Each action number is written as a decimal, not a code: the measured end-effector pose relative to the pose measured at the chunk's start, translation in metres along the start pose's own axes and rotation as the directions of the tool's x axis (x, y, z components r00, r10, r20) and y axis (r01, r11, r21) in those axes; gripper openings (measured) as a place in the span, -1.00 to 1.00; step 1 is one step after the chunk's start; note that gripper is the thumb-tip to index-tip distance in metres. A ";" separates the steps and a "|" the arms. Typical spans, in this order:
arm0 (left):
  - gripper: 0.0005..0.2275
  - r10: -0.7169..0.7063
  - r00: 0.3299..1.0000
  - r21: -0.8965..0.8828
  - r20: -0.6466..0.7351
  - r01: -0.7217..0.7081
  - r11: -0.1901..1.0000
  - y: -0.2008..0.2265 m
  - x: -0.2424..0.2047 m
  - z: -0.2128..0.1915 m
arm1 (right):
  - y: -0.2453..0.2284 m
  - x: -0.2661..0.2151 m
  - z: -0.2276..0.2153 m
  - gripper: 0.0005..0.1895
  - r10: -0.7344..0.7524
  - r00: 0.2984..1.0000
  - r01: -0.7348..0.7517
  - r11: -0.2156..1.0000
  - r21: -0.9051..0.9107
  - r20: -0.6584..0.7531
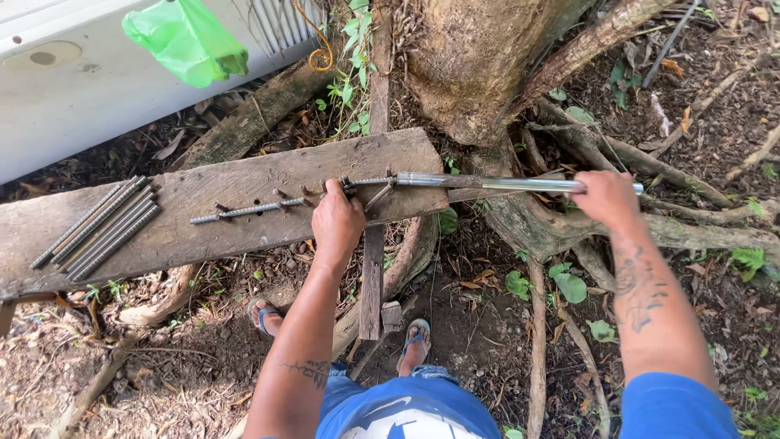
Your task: The recorder is using a hollow metal pipe to bend short lengths of steel rebar against pins on a wooden workbench.
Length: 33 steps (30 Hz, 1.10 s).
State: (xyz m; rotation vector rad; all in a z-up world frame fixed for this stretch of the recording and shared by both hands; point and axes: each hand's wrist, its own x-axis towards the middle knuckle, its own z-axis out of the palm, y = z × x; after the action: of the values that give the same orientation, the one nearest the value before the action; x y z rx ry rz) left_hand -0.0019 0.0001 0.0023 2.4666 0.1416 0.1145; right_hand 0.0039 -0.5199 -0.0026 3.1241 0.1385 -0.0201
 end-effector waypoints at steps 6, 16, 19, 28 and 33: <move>-0.74 0.006 1.000 0.010 -0.011 -0.006 1.000 -0.001 0.001 0.002 | 0.045 0.000 0.023 -0.76 0.166 0.980 -0.152 0.980 -0.126 0.106; -0.73 -0.028 0.999 0.053 0.023 0.026 0.998 -0.001 0.005 0.003 | 0.039 -0.019 0.041 -0.83 0.177 0.967 -0.191 0.980 -0.058 -0.184; -0.75 0.024 1.000 0.069 -0.013 -0.023 0.997 -0.003 0.007 0.001 | 0.029 -0.024 0.041 -0.77 0.185 0.949 -0.206 0.977 -0.057 -0.257; -0.74 0.111 0.990 0.097 -0.086 -0.103 0.990 -0.020 0.004 0.017 | -0.023 -0.120 0.049 -0.81 0.299 0.882 -0.330 0.944 -0.023 -0.364; -0.77 0.184 0.974 0.063 -0.135 -0.177 0.982 -0.030 0.009 0.021 | -0.125 -0.220 0.024 -0.74 0.445 0.834 -0.461 0.887 0.030 -0.326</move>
State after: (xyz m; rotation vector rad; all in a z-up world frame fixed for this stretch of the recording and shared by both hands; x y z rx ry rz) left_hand 0.0073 0.0122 -0.0324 2.5183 -0.0201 0.3679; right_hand -0.2271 -0.4157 -0.0257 2.9905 -0.5950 0.4959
